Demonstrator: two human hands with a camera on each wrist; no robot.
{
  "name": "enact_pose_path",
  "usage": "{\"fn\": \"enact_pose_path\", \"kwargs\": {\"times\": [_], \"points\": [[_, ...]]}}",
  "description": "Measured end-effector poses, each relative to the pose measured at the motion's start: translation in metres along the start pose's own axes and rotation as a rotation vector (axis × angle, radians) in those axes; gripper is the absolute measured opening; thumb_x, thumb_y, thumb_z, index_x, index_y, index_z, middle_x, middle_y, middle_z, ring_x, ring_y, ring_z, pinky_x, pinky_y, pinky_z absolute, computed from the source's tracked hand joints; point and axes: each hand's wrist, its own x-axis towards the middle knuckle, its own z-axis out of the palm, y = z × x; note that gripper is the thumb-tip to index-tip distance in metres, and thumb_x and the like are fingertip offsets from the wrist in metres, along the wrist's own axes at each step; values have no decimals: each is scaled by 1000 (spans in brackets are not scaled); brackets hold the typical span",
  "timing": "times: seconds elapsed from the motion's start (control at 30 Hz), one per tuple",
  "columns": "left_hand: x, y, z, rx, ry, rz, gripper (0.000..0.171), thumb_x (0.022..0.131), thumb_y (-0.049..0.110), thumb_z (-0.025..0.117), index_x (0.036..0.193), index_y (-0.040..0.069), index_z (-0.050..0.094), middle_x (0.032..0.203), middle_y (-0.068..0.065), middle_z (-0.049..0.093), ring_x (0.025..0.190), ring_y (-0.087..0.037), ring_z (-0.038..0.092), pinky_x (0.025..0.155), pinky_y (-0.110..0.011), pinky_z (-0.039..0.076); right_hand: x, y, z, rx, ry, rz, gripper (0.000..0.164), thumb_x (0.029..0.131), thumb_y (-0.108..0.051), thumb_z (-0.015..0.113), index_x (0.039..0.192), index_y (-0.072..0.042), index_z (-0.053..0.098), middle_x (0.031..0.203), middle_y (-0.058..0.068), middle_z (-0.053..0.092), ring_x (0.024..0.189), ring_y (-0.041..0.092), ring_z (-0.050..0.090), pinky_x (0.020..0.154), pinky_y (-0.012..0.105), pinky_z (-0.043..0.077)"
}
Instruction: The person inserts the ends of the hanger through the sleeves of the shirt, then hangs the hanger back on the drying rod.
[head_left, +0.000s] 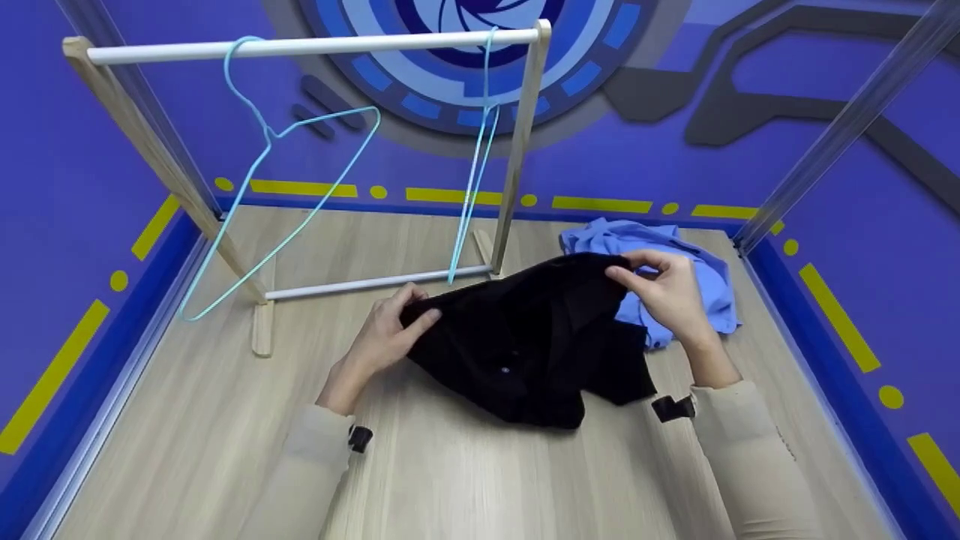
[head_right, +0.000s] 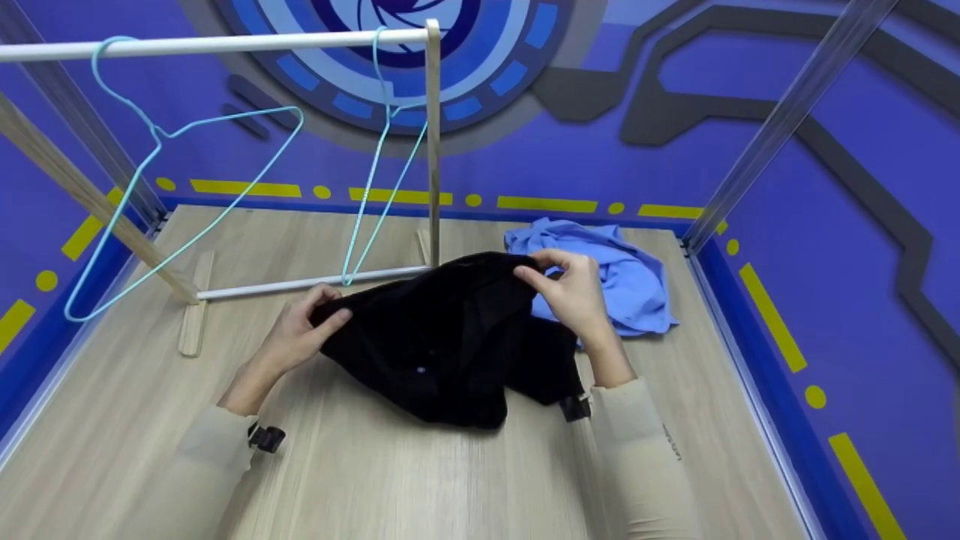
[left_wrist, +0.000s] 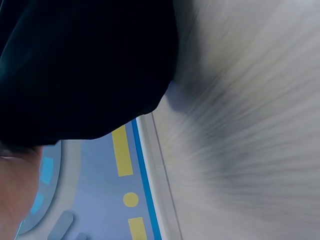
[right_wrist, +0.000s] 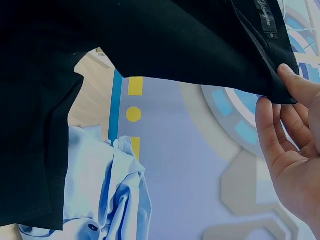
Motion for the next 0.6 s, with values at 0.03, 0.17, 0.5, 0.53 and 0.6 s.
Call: {"fn": "enact_pose_path", "kwargs": {"times": [0.03,0.17,0.5,0.53,0.6], "points": [[0,0,-1,8,0,-4,20,101,24,68,108,5,64,103,-4,69,101,-20,64,94,-40,47,0,0,0,-7,3,-6,12,88,4,79,99,8,77,87,17,73,73,23,70,65,20,56],[1,1,-9,81,14,-4,21,101,20,65,110,2,68,108,-9,71,107,-27,66,96,-45,49,1,0,1,-27,5,-19,11,88,5,78,98,9,77,88,19,73,75,18,69,67,19,56],[5,6,-25,293,102,76,9,97,13,67,98,4,71,87,-8,72,78,-25,68,72,-41,54,1,3,2,-36,-20,6,13,88,3,79,100,8,77,89,19,72,77,22,66,65,18,54],[5,5,-26,296,112,87,10,99,14,67,99,5,70,86,-7,72,75,-23,67,69,-40,53,1,3,2,-36,-25,9,14,88,3,79,100,9,77,89,20,72,76,23,66,65,18,54],[3,4,-28,293,131,110,11,100,16,67,100,5,70,82,-7,71,67,-20,62,64,-38,52,1,4,2,-28,-35,20,16,88,3,79,102,10,76,90,21,72,75,23,67,66,18,54]]}}
